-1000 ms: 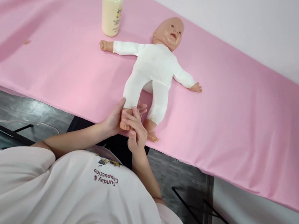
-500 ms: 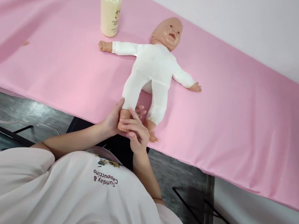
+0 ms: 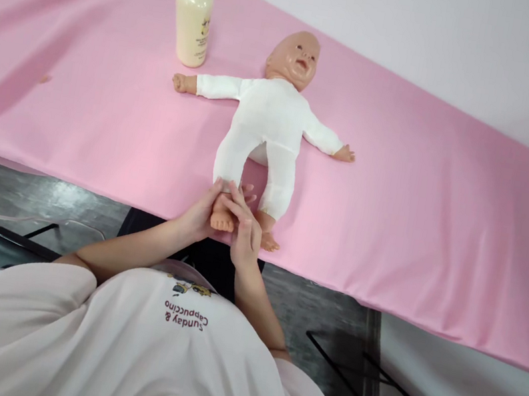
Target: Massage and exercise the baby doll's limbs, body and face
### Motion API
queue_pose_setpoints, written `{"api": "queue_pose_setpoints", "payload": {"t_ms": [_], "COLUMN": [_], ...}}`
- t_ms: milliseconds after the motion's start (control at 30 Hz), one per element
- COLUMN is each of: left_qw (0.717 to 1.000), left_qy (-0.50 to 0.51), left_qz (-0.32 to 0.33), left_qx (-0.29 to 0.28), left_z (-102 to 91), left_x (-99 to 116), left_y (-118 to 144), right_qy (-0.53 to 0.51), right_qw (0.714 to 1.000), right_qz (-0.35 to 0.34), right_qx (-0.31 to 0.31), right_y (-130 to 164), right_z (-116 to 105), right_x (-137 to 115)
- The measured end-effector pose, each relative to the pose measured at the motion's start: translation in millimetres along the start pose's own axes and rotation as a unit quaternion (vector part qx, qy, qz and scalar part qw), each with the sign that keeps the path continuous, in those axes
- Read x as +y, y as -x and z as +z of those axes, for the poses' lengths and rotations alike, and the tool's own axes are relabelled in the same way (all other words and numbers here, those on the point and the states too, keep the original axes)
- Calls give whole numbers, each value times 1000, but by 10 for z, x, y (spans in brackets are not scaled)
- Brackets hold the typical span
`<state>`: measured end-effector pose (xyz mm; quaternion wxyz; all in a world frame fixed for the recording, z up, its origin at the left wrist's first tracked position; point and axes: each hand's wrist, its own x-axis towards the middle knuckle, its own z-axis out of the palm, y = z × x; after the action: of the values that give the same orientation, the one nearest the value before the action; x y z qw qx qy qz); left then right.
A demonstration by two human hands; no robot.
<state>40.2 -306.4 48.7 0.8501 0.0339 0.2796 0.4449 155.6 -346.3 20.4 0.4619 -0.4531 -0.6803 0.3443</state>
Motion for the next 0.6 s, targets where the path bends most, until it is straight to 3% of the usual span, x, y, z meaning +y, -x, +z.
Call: {"api": "queue_pose_setpoints", "payload": {"t_ms": [233, 433, 600], "left_qw": [997, 996, 998], "left_qy": [72, 80, 57], "left_qz": [-18, -21, -31], "left_qx": [12, 26, 27], "left_z": [61, 60, 60], "left_x": [27, 42, 54], "left_y": [-24, -41, -52], "right_qy": [-65, -50, -31], "right_qw": [993, 993, 992], "right_qz": [63, 44, 77], "right_qx": [80, 97, 90], "right_y": [-119, -109, -107], "right_z": [51, 75, 85], "right_x": [-7, -31, -61]}}
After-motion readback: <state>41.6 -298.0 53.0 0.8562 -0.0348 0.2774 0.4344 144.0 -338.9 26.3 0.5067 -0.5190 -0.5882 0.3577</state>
